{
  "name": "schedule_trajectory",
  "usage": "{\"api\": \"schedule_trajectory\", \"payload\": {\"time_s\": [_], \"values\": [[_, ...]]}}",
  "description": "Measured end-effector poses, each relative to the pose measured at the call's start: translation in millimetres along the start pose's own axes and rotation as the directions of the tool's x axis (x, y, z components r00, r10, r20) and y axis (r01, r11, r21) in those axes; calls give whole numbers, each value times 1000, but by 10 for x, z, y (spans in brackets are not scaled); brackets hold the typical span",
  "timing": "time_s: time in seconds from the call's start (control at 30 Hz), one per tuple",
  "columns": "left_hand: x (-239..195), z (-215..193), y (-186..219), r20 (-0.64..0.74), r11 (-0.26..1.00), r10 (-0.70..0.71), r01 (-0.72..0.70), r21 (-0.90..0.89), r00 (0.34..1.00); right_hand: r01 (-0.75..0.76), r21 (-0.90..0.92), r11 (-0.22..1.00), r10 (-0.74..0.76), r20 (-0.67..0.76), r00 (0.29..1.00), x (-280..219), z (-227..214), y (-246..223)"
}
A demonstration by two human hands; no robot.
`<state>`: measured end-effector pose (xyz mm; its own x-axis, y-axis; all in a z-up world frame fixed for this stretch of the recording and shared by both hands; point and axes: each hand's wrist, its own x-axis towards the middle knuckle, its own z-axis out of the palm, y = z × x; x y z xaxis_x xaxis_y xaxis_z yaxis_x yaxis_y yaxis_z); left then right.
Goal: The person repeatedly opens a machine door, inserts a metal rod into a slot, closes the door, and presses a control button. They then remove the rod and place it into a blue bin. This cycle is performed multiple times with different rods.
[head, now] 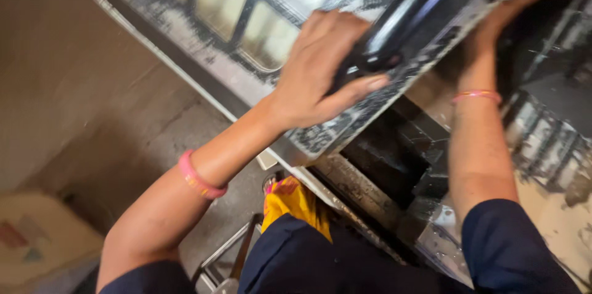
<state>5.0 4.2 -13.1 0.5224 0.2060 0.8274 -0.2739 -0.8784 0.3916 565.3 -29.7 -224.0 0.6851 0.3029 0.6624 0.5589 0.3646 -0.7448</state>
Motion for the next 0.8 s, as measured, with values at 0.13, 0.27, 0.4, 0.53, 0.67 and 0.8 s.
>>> {"api": "schedule_trajectory", "payload": {"time_s": [0.13,0.27,0.4,0.53,0.67,0.8], "values": [[26,21,-10,-24,1000,30,-30,7,999,-86,-9,996,86,106,991,34,37,0],[41,46,-7,-14,1000,23,-22,17,1000,-186,-49,981,193,254,948,23,122,-102],[53,45,-9,-27,1000,26,-27,-13,999,-230,-107,967,253,347,903,80,153,-214],[39,67,-20,-23,1000,10,-11,0,1000,-247,-154,957,289,400,870,136,137,-287],[38,88,-50,-53,998,62,-62,12,997,-259,-185,948,316,439,841,105,134,-298],[50,100,-62,-46,998,57,-57,4,997,-268,-213,940,339,469,816,99,147,-301]]}}
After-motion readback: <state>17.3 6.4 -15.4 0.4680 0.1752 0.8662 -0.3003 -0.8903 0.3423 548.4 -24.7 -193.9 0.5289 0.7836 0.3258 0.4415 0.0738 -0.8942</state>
